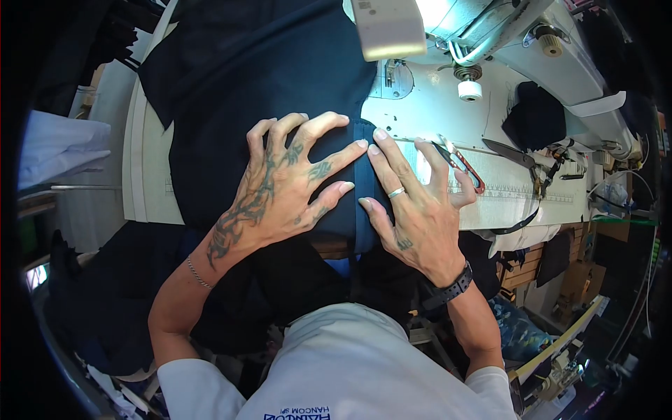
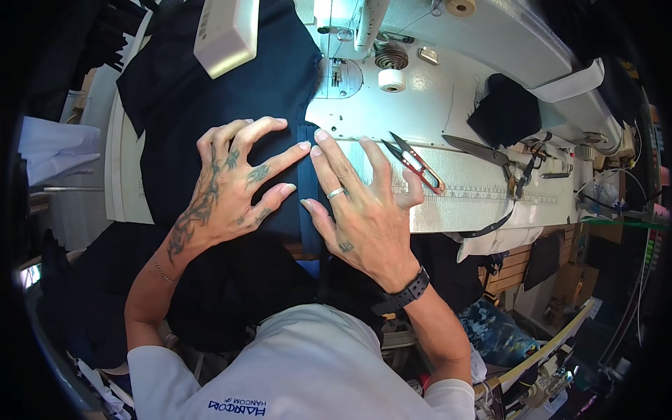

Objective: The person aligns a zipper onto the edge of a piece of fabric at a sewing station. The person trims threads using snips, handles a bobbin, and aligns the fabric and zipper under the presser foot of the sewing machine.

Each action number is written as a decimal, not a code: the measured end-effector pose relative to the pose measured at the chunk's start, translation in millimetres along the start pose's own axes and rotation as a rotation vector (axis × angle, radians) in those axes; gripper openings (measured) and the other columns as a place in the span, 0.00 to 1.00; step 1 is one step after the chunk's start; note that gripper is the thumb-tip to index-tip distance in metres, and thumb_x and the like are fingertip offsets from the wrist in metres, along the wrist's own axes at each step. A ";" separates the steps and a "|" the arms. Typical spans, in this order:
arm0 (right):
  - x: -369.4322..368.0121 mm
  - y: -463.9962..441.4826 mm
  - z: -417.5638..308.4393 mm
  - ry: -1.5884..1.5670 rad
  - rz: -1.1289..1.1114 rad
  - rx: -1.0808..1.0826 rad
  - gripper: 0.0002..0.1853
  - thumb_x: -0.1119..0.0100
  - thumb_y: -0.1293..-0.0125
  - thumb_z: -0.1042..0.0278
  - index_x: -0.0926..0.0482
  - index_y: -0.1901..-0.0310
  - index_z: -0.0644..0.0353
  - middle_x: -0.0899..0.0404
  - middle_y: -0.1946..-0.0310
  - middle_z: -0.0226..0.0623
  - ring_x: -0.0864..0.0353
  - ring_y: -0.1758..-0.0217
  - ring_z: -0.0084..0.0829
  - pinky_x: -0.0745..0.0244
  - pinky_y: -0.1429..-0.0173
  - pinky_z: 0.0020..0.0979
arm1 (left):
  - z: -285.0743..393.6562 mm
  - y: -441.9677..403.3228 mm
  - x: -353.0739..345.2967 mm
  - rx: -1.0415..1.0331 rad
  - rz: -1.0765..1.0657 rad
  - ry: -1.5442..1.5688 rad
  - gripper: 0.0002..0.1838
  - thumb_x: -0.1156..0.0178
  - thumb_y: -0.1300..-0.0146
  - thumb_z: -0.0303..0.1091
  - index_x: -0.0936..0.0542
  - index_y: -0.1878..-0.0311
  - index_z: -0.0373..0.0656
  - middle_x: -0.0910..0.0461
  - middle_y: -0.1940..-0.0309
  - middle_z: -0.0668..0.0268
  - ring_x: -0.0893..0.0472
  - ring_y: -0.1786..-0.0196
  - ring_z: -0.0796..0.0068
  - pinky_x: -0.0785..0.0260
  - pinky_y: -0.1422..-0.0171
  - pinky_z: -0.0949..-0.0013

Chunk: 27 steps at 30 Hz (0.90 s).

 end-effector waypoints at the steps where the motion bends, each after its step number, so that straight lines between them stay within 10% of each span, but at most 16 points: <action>1: 0.1 -0.3 -0.1 -0.011 0.002 0.002 0.36 0.35 0.25 0.42 0.24 0.20 0.46 0.31 0.15 0.17 0.32 0.18 0.39 0.57 0.22 0.57 | 0.6 0.7 -1.8 -0.003 -0.008 -0.029 0.27 0.37 0.21 0.53 0.20 0.22 0.65 0.32 0.18 0.73 0.34 0.23 0.55 0.48 0.18 0.40; 7: 0.5 -1.2 0.7 -0.026 -0.005 -0.001 0.35 0.35 0.25 0.42 0.23 0.21 0.47 0.29 0.16 0.17 0.32 0.19 0.40 0.59 0.21 0.58 | 5.6 -0.2 -4.1 -0.034 -0.044 -0.107 0.28 0.39 0.19 0.53 0.22 0.19 0.63 0.32 0.15 0.84 0.34 0.22 0.56 0.49 0.17 0.38; 27: 5.0 -15.8 7.1 0.047 0.008 -0.035 0.33 0.37 0.21 0.42 0.24 0.20 0.42 0.27 0.17 0.17 0.31 0.20 0.40 0.55 0.21 0.65 | -10.1 -25.3 -11.4 -0.097 -0.081 -0.007 0.29 0.41 0.19 0.50 0.25 0.19 0.53 0.30 0.16 0.76 0.37 0.14 0.45 0.60 0.19 0.04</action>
Point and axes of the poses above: each hand's wrist, its own y-axis away from the middle knuckle, its own x-axis out of the back of the hand, z = x × y, the point moved 8 cm from there along -y, towards the middle knuckle
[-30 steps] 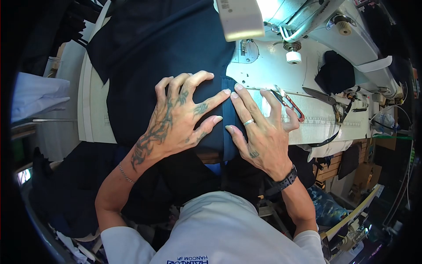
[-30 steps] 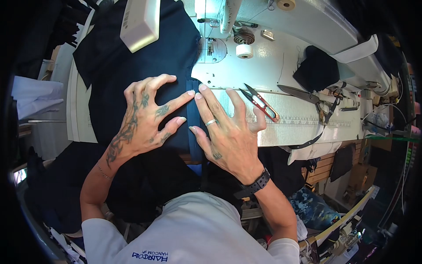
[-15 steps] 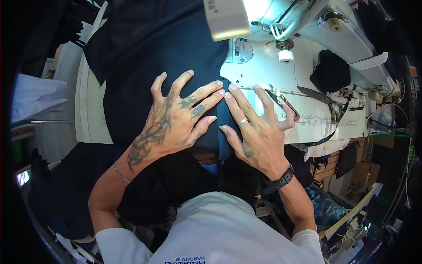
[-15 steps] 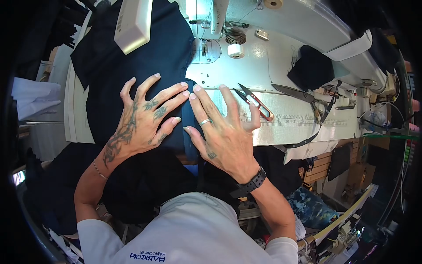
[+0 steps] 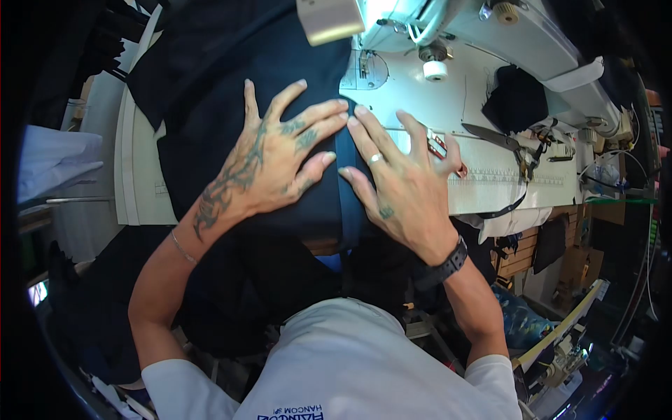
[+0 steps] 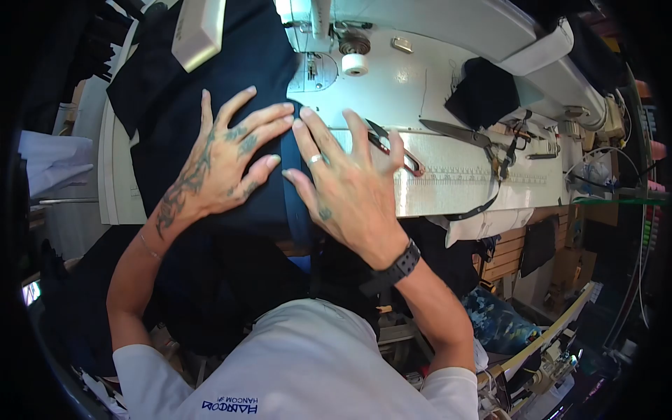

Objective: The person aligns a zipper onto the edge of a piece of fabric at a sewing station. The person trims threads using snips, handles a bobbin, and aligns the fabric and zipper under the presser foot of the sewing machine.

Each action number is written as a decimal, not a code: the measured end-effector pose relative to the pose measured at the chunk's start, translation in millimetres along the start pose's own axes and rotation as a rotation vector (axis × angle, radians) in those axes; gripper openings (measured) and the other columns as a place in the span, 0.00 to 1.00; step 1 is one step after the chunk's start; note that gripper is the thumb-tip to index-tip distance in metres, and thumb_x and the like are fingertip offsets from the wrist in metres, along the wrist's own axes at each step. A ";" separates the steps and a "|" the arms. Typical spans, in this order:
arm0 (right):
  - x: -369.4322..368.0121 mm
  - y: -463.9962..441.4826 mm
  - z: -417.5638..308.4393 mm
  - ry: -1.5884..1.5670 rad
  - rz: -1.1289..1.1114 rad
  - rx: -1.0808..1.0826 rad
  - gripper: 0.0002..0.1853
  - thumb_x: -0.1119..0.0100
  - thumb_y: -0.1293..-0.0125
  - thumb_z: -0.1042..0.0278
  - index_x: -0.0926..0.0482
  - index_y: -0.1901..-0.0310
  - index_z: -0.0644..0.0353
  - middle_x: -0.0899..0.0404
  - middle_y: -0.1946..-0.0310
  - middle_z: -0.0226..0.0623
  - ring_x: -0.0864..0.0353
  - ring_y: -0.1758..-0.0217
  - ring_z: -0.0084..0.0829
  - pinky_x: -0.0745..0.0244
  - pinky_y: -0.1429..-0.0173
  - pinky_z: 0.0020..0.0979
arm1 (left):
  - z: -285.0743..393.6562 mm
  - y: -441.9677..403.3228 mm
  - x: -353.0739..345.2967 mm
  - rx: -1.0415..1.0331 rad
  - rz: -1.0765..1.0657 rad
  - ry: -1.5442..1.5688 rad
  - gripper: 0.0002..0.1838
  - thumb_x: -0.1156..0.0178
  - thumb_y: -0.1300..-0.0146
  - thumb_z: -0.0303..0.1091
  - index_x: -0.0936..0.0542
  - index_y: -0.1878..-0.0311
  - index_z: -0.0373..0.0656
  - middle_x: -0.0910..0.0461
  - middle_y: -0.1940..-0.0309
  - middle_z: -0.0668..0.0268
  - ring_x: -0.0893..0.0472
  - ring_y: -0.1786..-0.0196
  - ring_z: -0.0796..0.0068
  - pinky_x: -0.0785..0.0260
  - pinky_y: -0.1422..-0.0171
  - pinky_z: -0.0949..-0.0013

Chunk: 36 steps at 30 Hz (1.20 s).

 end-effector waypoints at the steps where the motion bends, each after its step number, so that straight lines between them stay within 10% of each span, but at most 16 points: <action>1: -0.6 -6.0 2.9 0.021 0.028 0.011 0.32 0.37 0.20 0.42 0.24 0.20 0.42 0.26 0.18 0.17 0.30 0.21 0.40 0.54 0.22 0.65 | -4.5 -5.4 -1.2 -0.017 0.017 -0.016 0.29 0.42 0.18 0.50 0.25 0.19 0.54 0.30 0.16 0.76 0.37 0.14 0.46 0.59 0.19 0.04; 36: -13.7 -30.8 24.4 0.068 0.051 0.008 0.33 0.42 0.17 0.42 0.25 0.19 0.48 0.29 0.16 0.23 0.30 0.24 0.43 0.43 0.30 0.59 | -32.5 -42.5 -14.6 -0.035 0.016 -0.075 0.28 0.47 0.14 0.53 0.27 0.18 0.59 0.32 0.14 0.75 0.42 0.09 0.50 0.63 0.10 0.16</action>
Point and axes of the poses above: each hand's wrist, its own y-axis away from the middle knuckle, its own x-axis out of the back of the hand, z = x × y, the point moved 8 cm from there along -y, towards the middle knuckle
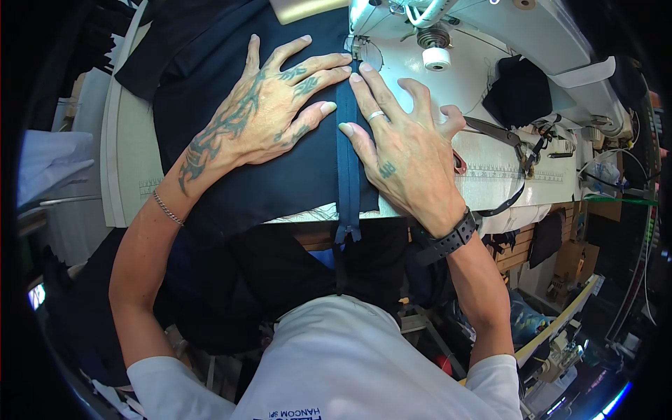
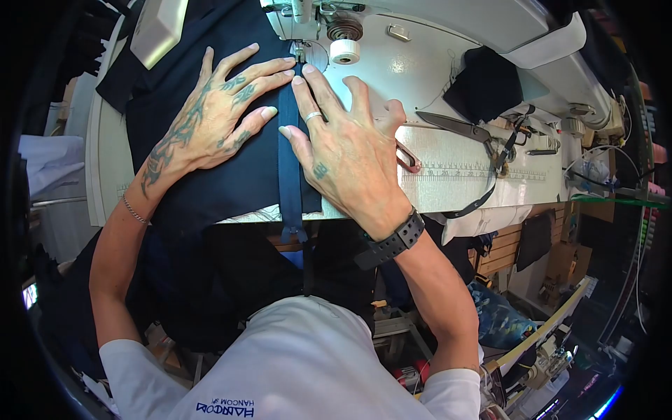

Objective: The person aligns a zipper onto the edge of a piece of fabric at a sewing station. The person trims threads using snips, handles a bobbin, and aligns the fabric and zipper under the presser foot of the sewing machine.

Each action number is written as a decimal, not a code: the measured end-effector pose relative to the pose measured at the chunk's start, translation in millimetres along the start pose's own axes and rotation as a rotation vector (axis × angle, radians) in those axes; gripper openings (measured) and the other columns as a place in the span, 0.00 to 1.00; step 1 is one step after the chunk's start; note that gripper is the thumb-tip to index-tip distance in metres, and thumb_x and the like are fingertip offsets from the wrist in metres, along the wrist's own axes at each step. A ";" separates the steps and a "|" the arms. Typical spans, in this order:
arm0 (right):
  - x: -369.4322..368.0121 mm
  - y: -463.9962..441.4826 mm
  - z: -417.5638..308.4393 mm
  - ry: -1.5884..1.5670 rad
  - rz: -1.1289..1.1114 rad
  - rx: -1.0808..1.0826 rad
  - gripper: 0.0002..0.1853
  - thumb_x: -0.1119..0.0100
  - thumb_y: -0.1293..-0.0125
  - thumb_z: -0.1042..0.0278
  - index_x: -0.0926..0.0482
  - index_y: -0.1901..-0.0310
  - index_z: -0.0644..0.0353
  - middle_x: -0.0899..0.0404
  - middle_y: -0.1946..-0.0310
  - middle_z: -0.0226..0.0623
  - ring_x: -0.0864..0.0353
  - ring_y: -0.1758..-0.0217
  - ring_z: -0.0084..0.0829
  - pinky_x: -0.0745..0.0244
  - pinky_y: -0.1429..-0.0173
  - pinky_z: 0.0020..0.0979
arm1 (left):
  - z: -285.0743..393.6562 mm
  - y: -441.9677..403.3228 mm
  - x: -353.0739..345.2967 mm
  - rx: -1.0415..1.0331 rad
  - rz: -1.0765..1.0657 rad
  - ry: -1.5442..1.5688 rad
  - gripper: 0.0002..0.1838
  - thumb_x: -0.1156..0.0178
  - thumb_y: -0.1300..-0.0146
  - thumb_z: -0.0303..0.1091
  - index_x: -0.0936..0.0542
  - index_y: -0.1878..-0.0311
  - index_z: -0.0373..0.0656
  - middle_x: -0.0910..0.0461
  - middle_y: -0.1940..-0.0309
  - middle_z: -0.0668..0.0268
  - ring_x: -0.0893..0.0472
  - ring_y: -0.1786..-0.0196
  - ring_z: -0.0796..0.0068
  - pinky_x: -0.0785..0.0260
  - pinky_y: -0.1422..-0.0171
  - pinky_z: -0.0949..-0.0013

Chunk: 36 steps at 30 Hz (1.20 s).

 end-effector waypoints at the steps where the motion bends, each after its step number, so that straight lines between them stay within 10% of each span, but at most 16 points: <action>1: 0.1 0.2 0.0 0.000 0.000 0.000 0.33 0.42 0.17 0.42 0.25 0.19 0.48 0.29 0.16 0.23 0.30 0.24 0.43 0.43 0.30 0.59 | 0.2 -0.1 -0.1 0.000 0.000 0.000 0.28 0.47 0.14 0.53 0.27 0.18 0.59 0.32 0.14 0.75 0.42 0.09 0.50 0.63 0.10 0.16; 36: -0.9 15.7 -0.8 -0.091 -0.107 -0.015 0.35 0.43 0.18 0.46 0.34 0.13 0.40 0.40 0.10 0.23 0.39 0.15 0.46 0.46 0.25 0.66 | 4.5 6.9 9.6 0.036 0.021 0.066 0.30 0.41 0.18 0.56 0.23 0.19 0.60 0.31 0.26 0.54 0.32 0.19 0.52 0.58 0.08 0.25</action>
Point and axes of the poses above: each hand's wrist, its own y-axis away from the middle knuckle, its own x-axis out of the back of the hand, z = x × y, the point moved 8 cm from there along -y, towards the middle knuckle
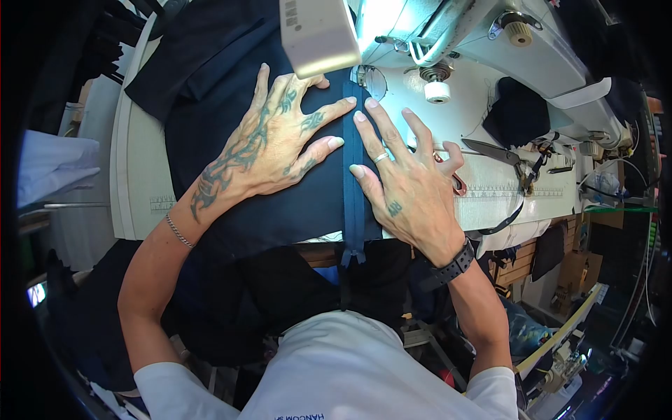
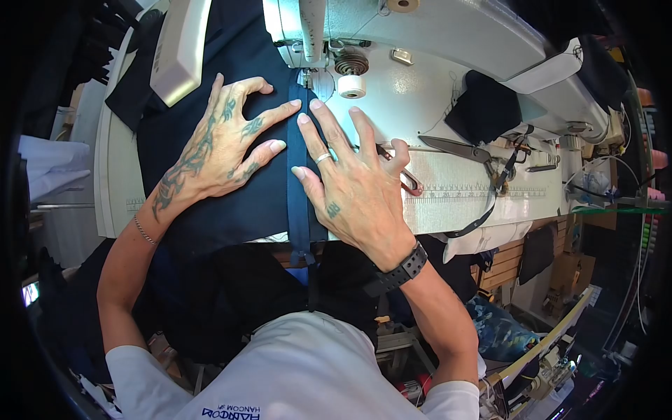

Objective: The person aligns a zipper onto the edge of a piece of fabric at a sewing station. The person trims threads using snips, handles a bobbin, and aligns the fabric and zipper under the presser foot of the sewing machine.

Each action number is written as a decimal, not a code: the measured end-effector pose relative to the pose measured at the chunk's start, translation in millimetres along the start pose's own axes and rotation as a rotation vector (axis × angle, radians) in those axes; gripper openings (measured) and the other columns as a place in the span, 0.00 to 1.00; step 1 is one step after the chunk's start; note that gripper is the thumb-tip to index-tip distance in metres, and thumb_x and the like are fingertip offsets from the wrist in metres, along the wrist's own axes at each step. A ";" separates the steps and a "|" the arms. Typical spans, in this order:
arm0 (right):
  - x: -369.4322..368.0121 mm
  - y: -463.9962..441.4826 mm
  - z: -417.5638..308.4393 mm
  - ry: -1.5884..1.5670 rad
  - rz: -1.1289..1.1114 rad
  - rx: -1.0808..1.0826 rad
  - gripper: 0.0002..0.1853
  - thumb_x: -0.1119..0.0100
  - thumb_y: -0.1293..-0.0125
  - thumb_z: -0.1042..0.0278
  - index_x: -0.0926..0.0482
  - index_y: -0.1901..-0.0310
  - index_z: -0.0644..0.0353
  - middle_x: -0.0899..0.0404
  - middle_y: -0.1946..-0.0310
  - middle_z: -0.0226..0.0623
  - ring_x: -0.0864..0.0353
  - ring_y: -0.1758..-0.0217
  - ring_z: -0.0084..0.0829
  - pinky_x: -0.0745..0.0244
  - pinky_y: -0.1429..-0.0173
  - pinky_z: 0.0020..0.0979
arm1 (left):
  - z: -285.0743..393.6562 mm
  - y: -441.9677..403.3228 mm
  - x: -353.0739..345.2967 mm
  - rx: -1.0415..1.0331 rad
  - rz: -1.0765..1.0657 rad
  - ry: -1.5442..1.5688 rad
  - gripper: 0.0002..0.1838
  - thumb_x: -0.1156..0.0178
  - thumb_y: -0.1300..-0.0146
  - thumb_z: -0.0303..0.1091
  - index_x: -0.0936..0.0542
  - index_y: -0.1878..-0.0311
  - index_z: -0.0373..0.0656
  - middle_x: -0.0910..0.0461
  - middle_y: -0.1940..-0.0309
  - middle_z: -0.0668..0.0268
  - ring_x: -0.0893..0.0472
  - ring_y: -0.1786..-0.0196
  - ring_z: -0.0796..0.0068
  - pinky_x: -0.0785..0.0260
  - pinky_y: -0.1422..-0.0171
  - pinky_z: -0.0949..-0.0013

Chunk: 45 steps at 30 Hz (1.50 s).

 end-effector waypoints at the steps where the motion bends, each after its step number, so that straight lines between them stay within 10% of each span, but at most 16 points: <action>1: 0.2 -0.3 0.0 -0.001 0.002 0.000 0.35 0.43 0.18 0.46 0.34 0.13 0.40 0.40 0.10 0.23 0.39 0.15 0.46 0.46 0.25 0.66 | 0.1 -0.2 0.0 0.001 0.000 0.004 0.30 0.41 0.18 0.56 0.23 0.19 0.60 0.32 0.26 0.54 0.32 0.19 0.51 0.58 0.08 0.25; 21: 2.0 0.9 -1.6 0.051 -0.006 0.011 0.37 0.42 0.19 0.43 0.33 0.13 0.41 0.38 0.11 0.25 0.39 0.15 0.43 0.51 0.27 0.60 | 0.6 -1.4 -1.5 0.010 0.017 0.060 0.32 0.46 0.16 0.60 0.25 0.17 0.57 0.28 0.32 0.50 0.30 0.23 0.51 0.53 0.11 0.20; 23: 2.3 1.2 -1.6 0.047 -0.004 0.012 0.37 0.42 0.20 0.43 0.33 0.13 0.41 0.38 0.11 0.24 0.39 0.14 0.43 0.51 0.26 0.60 | 3.8 -2.1 5.0 -0.016 0.049 0.069 0.31 0.37 0.21 0.51 0.22 0.19 0.54 0.28 0.27 0.49 0.24 0.27 0.48 0.25 0.24 0.49; 24: 2.5 1.1 -1.4 0.043 -0.006 0.007 0.37 0.42 0.20 0.43 0.33 0.13 0.41 0.38 0.11 0.24 0.39 0.14 0.43 0.52 0.26 0.60 | 0.5 -1.7 -1.3 0.021 -0.018 0.134 0.32 0.44 0.17 0.61 0.25 0.17 0.58 0.30 0.28 0.54 0.32 0.20 0.53 0.55 0.11 0.20; 45: 8.1 -1.3 -1.2 0.006 -0.048 -0.032 0.36 0.39 0.21 0.45 0.31 0.14 0.39 0.33 0.14 0.28 0.41 0.13 0.43 0.52 0.22 0.62 | 5.2 -4.8 6.2 -0.077 0.048 0.145 0.31 0.40 0.19 0.56 0.21 0.21 0.49 0.20 0.25 0.61 0.33 0.15 0.49 0.59 0.07 0.27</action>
Point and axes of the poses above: each hand's wrist, its own y-axis away from the middle knuckle, its own x-axis out of the back of the hand, z = x × y, the point moved 8 cm from there along -y, towards the middle knuckle
